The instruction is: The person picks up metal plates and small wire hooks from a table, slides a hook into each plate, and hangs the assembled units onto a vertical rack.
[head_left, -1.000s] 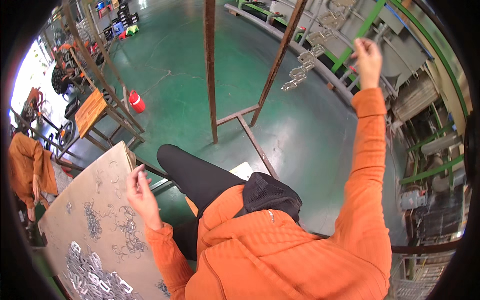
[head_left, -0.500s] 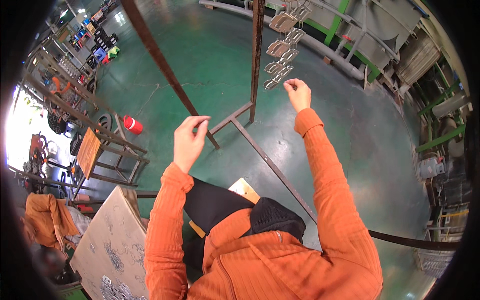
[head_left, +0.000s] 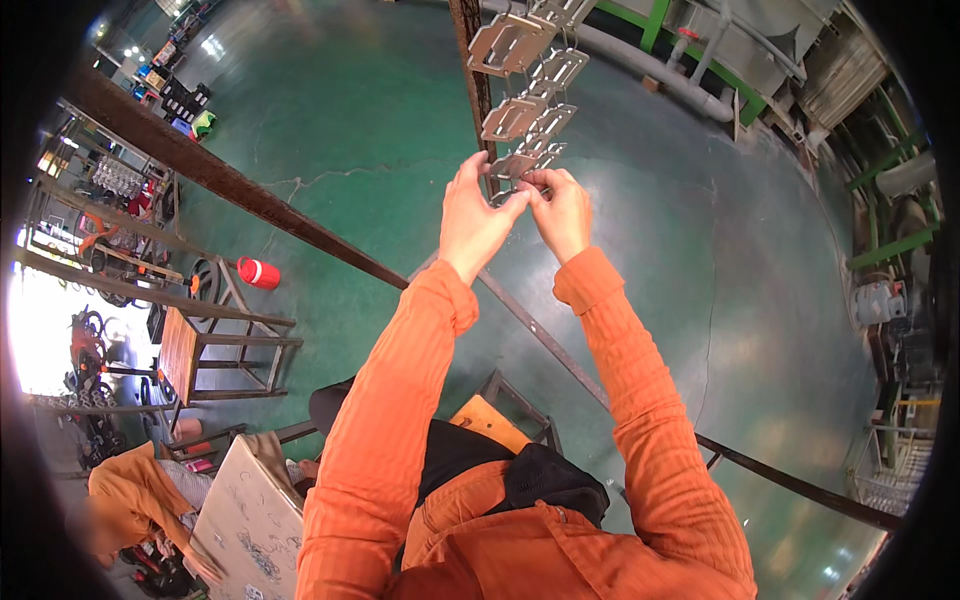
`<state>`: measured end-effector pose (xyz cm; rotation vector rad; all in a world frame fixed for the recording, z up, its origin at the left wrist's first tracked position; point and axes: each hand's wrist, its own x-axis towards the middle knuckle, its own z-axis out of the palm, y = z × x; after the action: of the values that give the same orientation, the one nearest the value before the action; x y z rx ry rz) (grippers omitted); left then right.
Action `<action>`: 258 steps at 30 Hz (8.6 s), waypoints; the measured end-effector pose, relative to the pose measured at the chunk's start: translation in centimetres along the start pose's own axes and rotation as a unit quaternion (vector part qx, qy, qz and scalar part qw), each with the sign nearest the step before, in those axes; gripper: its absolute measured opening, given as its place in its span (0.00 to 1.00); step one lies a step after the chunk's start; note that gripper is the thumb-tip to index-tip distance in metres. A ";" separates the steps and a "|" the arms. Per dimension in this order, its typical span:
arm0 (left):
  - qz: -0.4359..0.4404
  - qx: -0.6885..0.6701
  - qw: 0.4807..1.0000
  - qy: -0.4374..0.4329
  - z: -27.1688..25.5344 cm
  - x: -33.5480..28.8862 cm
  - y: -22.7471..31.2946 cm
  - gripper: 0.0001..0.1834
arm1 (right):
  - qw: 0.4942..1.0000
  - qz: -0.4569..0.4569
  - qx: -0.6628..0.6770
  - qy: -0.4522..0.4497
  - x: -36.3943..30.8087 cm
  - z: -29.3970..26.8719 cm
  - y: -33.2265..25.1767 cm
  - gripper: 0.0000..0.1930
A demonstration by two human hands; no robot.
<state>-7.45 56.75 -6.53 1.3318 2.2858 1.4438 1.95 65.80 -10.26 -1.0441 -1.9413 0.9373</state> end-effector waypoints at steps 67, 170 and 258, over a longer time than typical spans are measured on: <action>-0.216 0.031 0.792 0.570 -29.3 -41.1 2.0 0.20 | 0.611 -0.197 0.275 -0.715 -35.3 11.9 -31.1 0.03; -0.095 -0.090 0.932 0.338 -19.2 -23.2 -0.6 0.08 | 0.869 -0.083 0.343 -0.346 -20.1 5.6 -20.8 0.07; -0.024 -0.076 0.997 0.005 0.8 -1.8 -1.7 0.33 | 0.981 -0.126 0.108 0.097 -0.9 1.0 1.8 0.06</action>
<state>-6.99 55.70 -8.92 1.2192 2.1488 1.5778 2.07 65.47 -12.53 -0.7174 -1.7181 0.8478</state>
